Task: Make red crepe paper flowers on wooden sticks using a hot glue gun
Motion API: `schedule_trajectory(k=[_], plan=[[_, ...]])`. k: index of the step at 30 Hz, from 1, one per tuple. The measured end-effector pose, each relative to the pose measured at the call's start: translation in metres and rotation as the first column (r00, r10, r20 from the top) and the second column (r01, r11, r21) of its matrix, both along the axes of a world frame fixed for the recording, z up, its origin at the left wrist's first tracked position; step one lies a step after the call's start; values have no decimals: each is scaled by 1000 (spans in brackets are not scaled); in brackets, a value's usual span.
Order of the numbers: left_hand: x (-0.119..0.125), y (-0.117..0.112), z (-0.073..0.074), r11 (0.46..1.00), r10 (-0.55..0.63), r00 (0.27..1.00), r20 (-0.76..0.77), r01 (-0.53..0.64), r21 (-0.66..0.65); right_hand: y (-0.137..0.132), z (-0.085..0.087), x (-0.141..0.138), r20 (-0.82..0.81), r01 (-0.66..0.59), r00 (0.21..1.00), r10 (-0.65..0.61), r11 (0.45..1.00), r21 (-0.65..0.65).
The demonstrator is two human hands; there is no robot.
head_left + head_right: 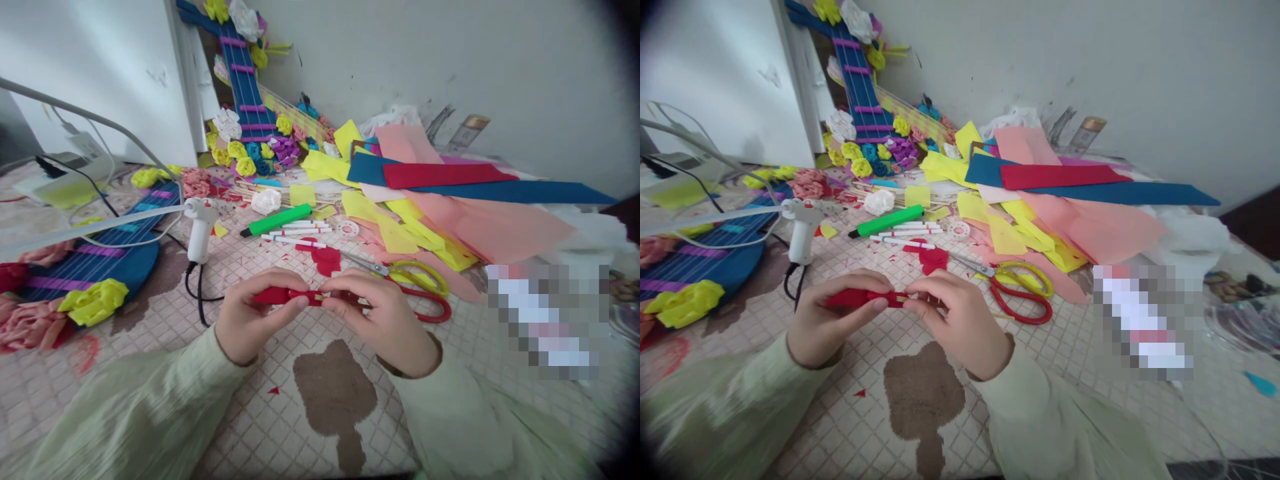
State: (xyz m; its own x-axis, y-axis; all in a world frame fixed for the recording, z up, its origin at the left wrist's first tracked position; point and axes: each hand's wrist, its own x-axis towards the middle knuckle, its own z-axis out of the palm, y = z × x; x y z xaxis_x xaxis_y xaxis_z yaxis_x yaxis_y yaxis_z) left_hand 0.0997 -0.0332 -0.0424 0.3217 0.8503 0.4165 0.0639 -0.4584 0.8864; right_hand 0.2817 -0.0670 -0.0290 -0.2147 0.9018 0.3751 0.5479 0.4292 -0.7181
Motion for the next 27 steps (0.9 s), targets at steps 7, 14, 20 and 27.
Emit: schedule_trajectory(k=[7,14,20,27], plan=[[-7,7,-7,966,141,989,35,-130,-223,6,11,17,45,81,996,-79,995,-55],[-3,3,-8,948,92,992,83,-62,-313,4,13,14,-115,136,982,-151,982,-128],[7,-6,-3,925,-11,999,50,29,-379,-1,10,4,-119,44,991,-63,986,-160],[10,-5,-9,816,-13,970,243,150,-558,-1,10,6,-75,72,994,-81,991,-110]])
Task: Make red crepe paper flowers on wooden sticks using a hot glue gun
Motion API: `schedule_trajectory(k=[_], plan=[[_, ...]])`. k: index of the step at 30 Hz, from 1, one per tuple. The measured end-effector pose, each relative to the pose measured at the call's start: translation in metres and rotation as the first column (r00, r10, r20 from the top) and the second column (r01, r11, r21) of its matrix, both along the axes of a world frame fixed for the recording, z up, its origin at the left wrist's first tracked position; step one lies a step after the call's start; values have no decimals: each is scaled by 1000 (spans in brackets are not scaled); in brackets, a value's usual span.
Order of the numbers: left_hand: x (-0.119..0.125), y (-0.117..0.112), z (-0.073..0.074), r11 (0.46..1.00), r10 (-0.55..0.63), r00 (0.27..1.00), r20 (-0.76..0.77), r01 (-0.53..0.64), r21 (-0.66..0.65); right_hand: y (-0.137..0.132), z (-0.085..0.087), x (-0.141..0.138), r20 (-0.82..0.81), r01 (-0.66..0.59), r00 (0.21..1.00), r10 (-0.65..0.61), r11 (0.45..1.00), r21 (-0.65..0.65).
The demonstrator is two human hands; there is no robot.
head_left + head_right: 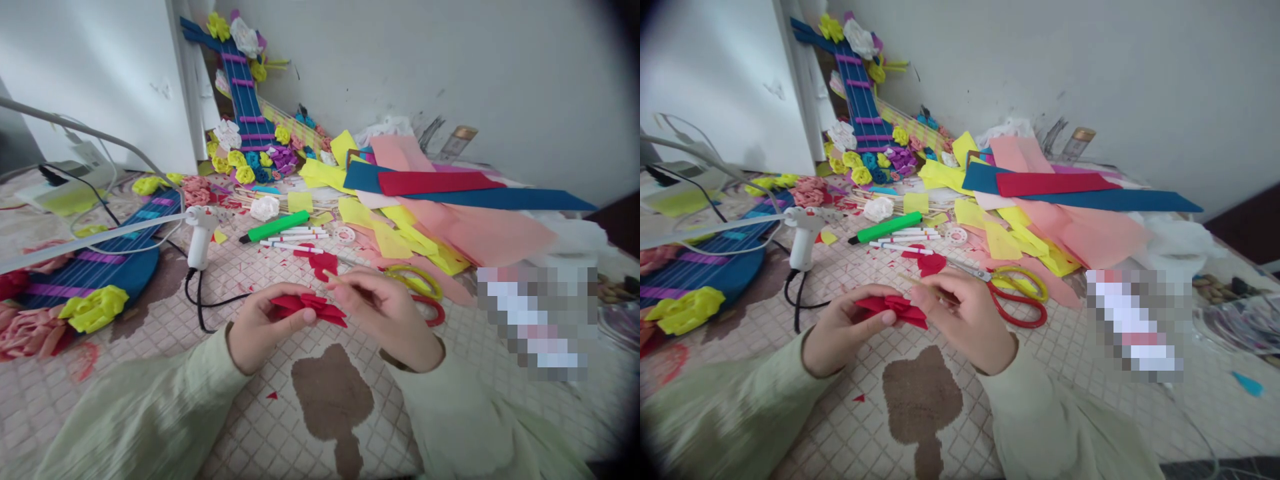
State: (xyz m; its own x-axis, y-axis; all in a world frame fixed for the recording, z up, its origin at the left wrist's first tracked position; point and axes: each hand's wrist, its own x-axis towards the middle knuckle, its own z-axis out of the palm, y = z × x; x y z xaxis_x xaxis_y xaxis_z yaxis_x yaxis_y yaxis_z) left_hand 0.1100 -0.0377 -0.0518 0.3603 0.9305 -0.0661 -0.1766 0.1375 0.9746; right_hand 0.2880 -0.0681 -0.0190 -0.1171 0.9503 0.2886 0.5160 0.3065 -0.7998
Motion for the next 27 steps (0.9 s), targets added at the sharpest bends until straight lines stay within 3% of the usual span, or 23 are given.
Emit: schedule_trajectory(k=[4,7,20,27], plan=[[1,4,-1,985,72,985,154,-46,-168,0,6,5,118,3,993,-25,984,180],[1,6,-1,975,121,977,177,-83,-207,1,6,7,220,-26,975,-37,961,275],[-4,7,-4,990,130,990,-49,-127,54,3,-1,6,352,-35,933,-69,959,280],[-3,6,-3,991,125,991,-48,-122,62,3,-4,3,335,-4,937,-100,955,297]])
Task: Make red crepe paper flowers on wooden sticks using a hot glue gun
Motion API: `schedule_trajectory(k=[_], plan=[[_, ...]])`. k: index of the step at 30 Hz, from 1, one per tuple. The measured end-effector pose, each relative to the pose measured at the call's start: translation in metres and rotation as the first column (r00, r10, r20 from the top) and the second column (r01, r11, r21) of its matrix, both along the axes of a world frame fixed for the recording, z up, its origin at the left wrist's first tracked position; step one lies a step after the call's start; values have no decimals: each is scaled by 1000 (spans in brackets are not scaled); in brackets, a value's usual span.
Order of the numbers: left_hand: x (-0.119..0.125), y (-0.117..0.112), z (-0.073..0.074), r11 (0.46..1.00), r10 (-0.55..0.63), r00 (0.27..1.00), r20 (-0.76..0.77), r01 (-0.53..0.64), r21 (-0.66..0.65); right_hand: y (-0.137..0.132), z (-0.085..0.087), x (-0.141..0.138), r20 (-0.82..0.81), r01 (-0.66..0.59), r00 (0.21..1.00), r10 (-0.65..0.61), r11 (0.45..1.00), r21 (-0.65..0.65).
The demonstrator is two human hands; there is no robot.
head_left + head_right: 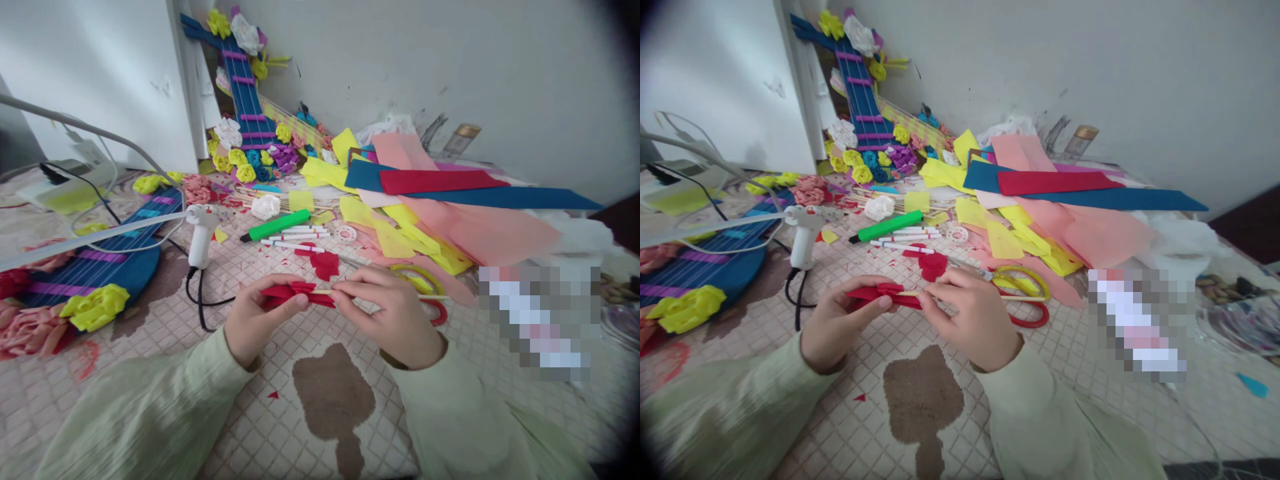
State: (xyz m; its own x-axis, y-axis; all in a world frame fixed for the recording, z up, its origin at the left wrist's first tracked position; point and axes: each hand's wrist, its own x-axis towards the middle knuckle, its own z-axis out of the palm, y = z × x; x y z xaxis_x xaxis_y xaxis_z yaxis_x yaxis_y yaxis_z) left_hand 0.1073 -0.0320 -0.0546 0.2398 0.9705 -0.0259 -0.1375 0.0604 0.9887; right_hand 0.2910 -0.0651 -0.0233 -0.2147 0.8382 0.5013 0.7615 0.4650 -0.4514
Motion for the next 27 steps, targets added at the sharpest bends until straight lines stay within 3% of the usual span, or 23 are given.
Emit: schedule_trajectory(k=[8,20,27], plan=[[1,0,-1,991,-4,989,148,23,-131,0,2,-1,-49,21,999,-20,1000,15],[2,-1,2,994,-46,999,17,47,-103,1,-5,-1,46,38,998,-42,996,75],[2,-2,7,998,-42,996,-77,45,36,1,-7,1,1,-7,1000,7,998,56]])
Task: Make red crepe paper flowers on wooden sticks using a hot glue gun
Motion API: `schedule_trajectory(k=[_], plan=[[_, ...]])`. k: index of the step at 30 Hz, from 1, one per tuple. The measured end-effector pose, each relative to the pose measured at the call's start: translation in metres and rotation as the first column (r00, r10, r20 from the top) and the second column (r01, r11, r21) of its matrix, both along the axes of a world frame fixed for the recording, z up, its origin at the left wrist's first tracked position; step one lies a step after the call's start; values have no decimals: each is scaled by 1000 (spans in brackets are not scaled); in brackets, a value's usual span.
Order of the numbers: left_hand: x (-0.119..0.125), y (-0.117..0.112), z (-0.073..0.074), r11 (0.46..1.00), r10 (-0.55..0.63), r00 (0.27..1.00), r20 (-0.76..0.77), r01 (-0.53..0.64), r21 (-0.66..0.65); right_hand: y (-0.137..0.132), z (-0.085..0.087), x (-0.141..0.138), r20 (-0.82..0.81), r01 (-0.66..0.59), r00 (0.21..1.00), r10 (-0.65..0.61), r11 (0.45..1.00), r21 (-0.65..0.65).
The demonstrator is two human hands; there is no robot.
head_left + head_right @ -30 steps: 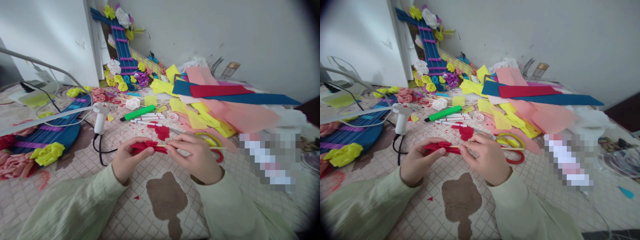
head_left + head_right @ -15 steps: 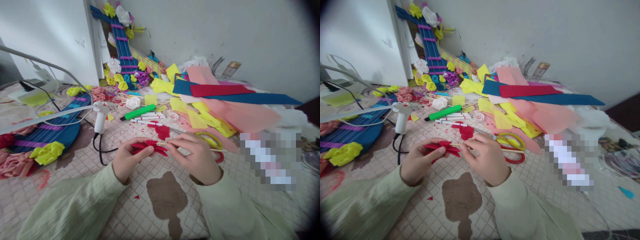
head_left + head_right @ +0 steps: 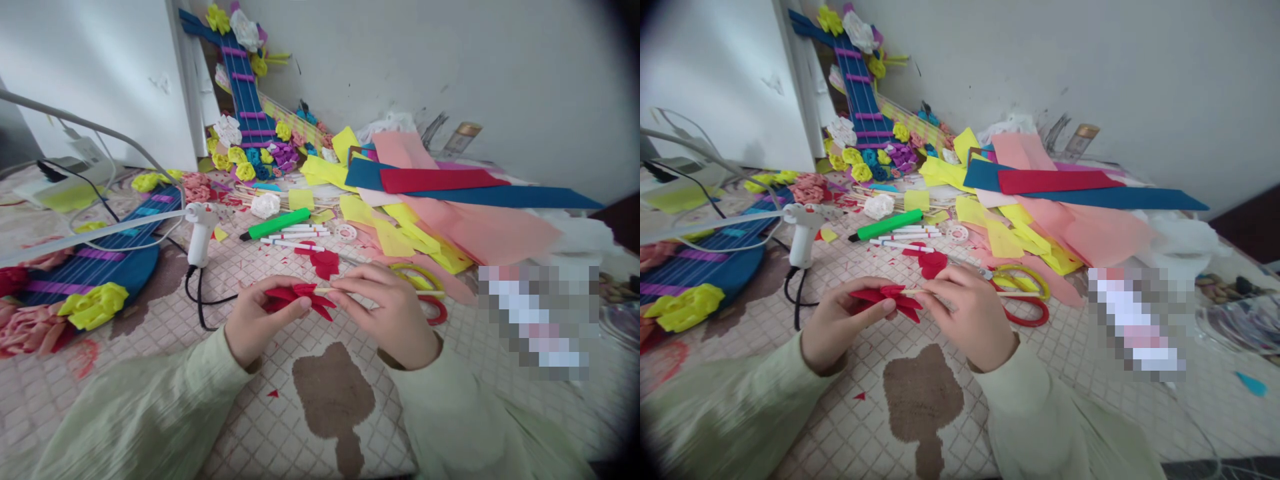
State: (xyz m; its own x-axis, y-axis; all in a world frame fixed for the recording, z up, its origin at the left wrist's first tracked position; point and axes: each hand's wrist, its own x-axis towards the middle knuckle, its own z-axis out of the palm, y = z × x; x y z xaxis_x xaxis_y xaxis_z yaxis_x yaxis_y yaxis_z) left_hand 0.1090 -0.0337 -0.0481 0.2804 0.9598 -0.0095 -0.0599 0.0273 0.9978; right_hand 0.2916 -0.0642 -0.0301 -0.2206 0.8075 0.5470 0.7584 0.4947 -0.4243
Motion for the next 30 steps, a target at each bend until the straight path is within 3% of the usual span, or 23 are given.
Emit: schedule_trajectory(k=[7,16,23,30], plan=[[-3,-2,0,989,26,988,-155,-3,146,1,-2,0,5,-82,997,82,996,-33],[-3,-4,2,996,-13,993,-121,24,91,1,-2,-2,-53,-75,996,75,997,5],[-2,-2,1,989,10,987,-158,14,150,0,-3,-4,-76,-66,995,66,998,0],[-2,-3,2,996,4,993,-118,7,93,0,-4,-6,-94,-48,994,47,999,-11]])
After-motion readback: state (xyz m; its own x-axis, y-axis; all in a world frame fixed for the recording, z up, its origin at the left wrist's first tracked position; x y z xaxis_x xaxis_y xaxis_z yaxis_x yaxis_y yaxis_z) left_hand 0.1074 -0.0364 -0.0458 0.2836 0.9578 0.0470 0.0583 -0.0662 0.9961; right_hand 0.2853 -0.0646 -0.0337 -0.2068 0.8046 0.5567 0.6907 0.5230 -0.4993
